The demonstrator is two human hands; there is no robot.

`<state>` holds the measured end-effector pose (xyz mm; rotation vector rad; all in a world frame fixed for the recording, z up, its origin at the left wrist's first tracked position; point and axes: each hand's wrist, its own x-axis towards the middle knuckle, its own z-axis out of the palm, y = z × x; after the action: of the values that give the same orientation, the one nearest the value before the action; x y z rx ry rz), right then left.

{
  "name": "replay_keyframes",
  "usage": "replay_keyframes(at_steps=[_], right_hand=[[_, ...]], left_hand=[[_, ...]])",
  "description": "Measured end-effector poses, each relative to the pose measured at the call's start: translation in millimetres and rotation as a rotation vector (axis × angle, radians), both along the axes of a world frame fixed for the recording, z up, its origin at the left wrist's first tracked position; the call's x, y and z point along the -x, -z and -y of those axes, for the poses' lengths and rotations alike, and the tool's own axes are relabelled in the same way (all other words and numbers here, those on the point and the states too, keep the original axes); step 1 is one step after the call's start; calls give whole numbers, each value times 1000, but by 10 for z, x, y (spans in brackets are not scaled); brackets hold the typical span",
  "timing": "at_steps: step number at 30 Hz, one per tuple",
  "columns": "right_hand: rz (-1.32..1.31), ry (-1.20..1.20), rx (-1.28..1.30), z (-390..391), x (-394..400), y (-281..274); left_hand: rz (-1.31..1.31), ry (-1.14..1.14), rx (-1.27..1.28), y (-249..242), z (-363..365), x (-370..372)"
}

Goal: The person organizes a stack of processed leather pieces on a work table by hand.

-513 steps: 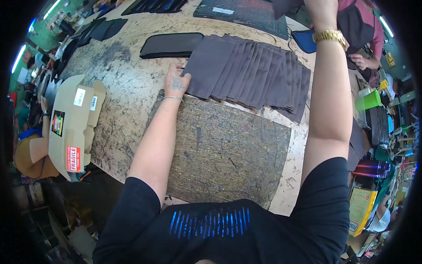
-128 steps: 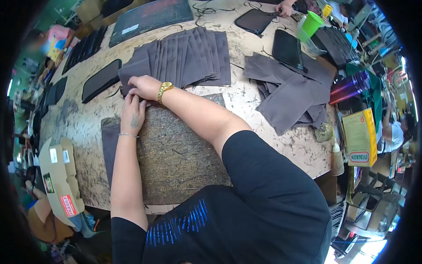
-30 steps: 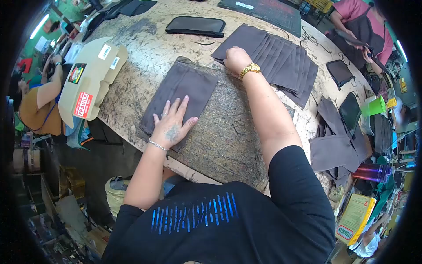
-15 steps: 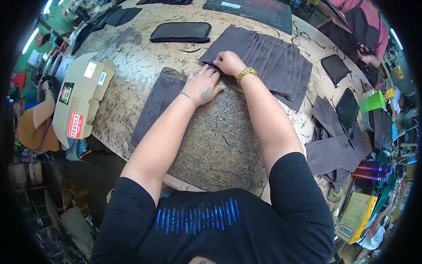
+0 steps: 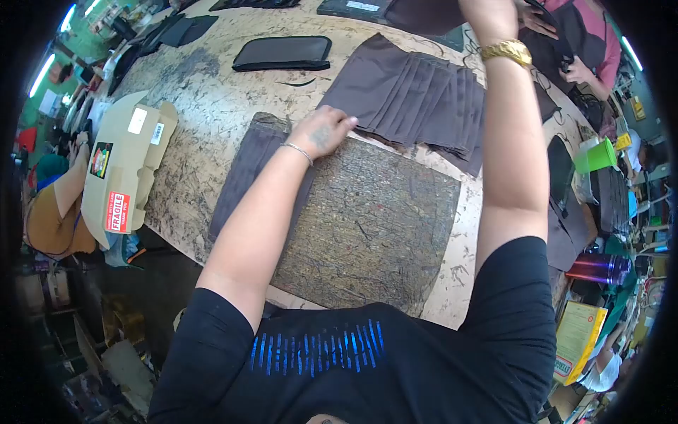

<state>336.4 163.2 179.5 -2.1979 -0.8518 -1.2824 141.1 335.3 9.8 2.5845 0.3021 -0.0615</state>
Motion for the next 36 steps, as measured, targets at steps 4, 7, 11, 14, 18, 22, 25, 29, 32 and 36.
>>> replay_keyframes(at_steps=[4, 7, 11, 14, 18, 22, 25, 29, 32, 36], right_hand=[[-56, -240, 151, 474, 826, -165], [-68, -259, 361, 758, 1676, 182], [-470, -390, 446, 1010, 2505, 873], [-709, -429, 557, 1078, 2868, 1409], [-643, -413, 541, 1074, 2957, 1681], [-592, -373, 394, 1114, 2933, 1728], [-587, -404, 323, 1133, 2985, 1739], [-565, -444, 160, 1157, 2973, 1697], [-544, -440, 93, 1192, 2885, 1600], [-565, -453, 131, 1232, 2836, 1471]], left_hand=[[311, -239, 248, 40, -179, -67], [601, -147, 104, 119, -65, 1], [158, -100, 557, -56, 433, 418], [46, -189, 645, 123, 776, 635], [330, -159, 311, 87, 724, 389], [469, -169, 146, 75, 485, -138], [270, -336, 458, -12, 424, -463], [29, -514, 712, 7, 342, -764], [136, -532, 647, 23, 372, -855], [217, -457, 743, 138, 252, -1082]])
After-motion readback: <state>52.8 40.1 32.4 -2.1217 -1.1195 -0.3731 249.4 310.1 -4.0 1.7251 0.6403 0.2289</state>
